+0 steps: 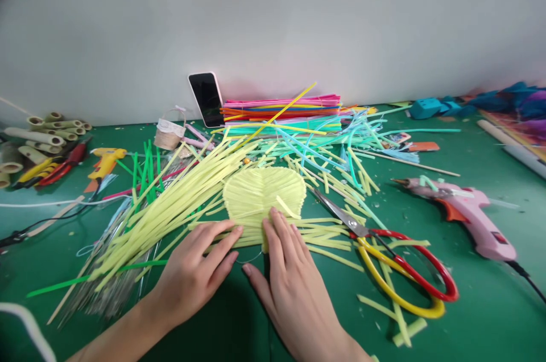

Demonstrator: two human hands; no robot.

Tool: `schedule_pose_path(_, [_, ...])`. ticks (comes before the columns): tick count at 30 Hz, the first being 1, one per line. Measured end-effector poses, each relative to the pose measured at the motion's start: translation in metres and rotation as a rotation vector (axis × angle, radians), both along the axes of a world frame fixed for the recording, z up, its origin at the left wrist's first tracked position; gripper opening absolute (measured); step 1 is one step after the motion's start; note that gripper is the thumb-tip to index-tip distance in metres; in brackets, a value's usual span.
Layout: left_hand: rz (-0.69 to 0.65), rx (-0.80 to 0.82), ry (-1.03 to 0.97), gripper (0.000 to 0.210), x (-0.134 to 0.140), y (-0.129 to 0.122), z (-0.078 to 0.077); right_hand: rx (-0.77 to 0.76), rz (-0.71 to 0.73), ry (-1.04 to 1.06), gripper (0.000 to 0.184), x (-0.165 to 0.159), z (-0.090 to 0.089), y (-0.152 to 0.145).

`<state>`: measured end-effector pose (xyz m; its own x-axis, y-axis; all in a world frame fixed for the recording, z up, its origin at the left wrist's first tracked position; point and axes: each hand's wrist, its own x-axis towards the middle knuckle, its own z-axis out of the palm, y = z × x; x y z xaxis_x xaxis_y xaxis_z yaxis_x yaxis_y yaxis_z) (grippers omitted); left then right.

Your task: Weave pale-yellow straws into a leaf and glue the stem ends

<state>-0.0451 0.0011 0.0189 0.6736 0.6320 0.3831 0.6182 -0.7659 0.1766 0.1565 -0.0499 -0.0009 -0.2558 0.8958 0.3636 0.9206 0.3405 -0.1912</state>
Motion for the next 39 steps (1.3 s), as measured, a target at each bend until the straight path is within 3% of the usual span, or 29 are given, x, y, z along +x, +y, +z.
schedule_pose_path(22, [0.057,0.020,-0.026,0.026,0.001,-0.003,0.000,0.006,0.028,-0.018,0.050,-0.001,0.001,0.004])
schedule_pose_path(28, [-0.021,0.003,0.119,0.045,0.003,-0.004,-0.003,0.033,0.037,-0.087,0.054,0.000,0.000,0.005])
schedule_pose_path(34, [-0.010,-0.083,0.337,0.062,-0.001,-0.009,-0.007,0.035,0.021,-0.179,0.076,0.003,-0.001,0.000])
schedule_pose_path(39, [-0.015,-0.008,0.399,0.076,-0.007,-0.011,-0.011,0.045,0.033,-0.231,0.095,0.011,-0.004,-0.003])
